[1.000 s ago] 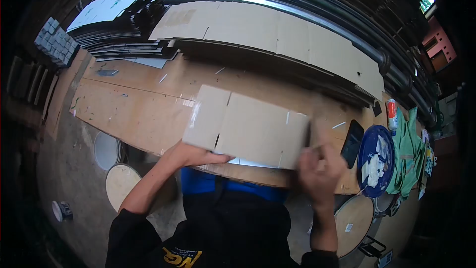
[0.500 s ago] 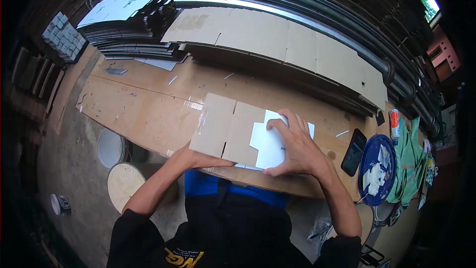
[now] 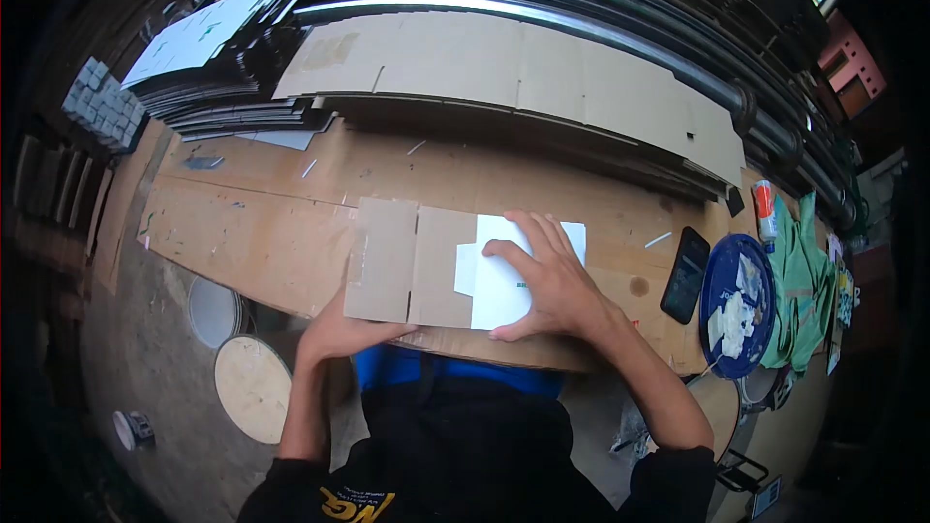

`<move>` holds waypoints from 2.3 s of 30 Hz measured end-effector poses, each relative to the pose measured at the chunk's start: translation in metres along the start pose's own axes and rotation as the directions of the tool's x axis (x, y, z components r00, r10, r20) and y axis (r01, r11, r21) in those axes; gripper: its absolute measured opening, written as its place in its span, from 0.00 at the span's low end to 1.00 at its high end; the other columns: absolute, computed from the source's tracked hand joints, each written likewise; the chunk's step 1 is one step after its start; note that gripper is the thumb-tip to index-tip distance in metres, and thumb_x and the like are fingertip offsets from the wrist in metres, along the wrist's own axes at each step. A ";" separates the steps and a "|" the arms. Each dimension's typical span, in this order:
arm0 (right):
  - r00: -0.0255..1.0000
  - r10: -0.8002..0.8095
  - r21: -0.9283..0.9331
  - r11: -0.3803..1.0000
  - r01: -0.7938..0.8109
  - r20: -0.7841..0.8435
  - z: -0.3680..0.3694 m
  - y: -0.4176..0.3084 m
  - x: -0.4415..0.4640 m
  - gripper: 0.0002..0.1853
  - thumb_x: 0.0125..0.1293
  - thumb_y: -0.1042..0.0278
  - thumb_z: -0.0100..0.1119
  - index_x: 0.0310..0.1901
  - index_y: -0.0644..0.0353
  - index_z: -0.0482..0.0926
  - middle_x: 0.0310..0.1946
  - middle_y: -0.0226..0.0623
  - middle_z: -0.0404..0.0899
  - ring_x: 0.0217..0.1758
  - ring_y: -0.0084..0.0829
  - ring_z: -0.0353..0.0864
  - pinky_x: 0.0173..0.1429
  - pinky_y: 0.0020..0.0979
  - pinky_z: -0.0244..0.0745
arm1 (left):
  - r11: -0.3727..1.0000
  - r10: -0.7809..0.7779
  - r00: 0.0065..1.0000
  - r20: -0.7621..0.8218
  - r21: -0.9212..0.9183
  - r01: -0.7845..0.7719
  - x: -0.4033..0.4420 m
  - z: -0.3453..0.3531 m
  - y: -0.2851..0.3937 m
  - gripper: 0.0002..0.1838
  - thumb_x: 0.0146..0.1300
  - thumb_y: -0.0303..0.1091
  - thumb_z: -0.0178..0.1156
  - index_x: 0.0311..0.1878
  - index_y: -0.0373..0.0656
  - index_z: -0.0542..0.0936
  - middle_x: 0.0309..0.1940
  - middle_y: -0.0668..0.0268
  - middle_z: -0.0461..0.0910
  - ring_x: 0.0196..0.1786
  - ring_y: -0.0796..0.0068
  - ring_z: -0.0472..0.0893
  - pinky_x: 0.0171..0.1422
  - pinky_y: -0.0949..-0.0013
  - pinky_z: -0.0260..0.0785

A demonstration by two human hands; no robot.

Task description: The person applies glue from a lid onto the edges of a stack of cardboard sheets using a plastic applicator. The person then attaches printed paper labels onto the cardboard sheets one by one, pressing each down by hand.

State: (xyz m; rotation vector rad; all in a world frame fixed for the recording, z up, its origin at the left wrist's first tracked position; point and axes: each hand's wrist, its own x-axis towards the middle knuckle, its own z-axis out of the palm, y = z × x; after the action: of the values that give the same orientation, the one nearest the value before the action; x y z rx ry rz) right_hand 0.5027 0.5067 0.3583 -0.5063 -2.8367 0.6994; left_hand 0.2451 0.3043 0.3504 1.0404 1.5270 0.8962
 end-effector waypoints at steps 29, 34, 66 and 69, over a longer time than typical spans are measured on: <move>0.999 0.012 0.059 0.998 -0.010 -0.049 0.003 0.002 -0.003 0.53 0.35 0.29 0.84 0.65 0.48 0.80 0.75 0.57 0.64 0.82 0.62 0.59 0.87 0.64 0.47 | 0.512 0.232 0.934 0.272 0.782 -0.355 0.051 -0.009 0.048 0.66 0.40 0.71 0.80 0.84 0.60 0.65 0.84 0.47 0.52 0.86 0.41 0.51 0.88 0.35 0.38; 0.998 0.031 0.059 0.998 -0.028 -0.048 0.004 0.003 -0.002 0.55 0.34 0.26 0.84 0.65 0.49 0.81 0.75 0.57 0.65 0.82 0.62 0.60 0.87 0.65 0.47 | 0.550 0.246 0.926 0.288 0.745 -0.377 0.060 -0.012 0.038 0.56 0.50 0.73 0.74 0.82 0.60 0.70 0.84 0.46 0.54 0.86 0.39 0.51 0.88 0.35 0.38; 0.998 -0.025 0.043 0.999 0.027 -0.052 0.003 0.002 -0.005 0.54 0.38 0.25 0.83 0.67 0.49 0.81 0.78 0.56 0.62 0.84 0.61 0.57 0.87 0.68 0.42 | 0.502 0.251 0.938 0.238 0.797 -0.337 0.056 -0.003 0.039 0.54 0.53 0.74 0.71 0.81 0.62 0.70 0.86 0.52 0.54 0.88 0.46 0.50 0.88 0.32 0.34; 0.998 -0.035 0.016 0.999 0.036 -0.058 0.001 -0.001 -0.005 0.55 0.38 0.27 0.84 0.67 0.50 0.81 0.78 0.56 0.62 0.83 0.61 0.58 0.87 0.67 0.45 | 0.507 0.257 0.940 0.226 0.796 -0.330 0.055 -0.002 0.038 0.54 0.52 0.74 0.71 0.81 0.61 0.70 0.86 0.51 0.53 0.88 0.46 0.50 0.88 0.32 0.34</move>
State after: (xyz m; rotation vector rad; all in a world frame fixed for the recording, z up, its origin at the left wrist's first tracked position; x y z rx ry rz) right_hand 0.5071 0.5033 0.3573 -0.4642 -2.7763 0.6900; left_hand 0.2447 0.3685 0.3676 2.0588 1.7601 0.2707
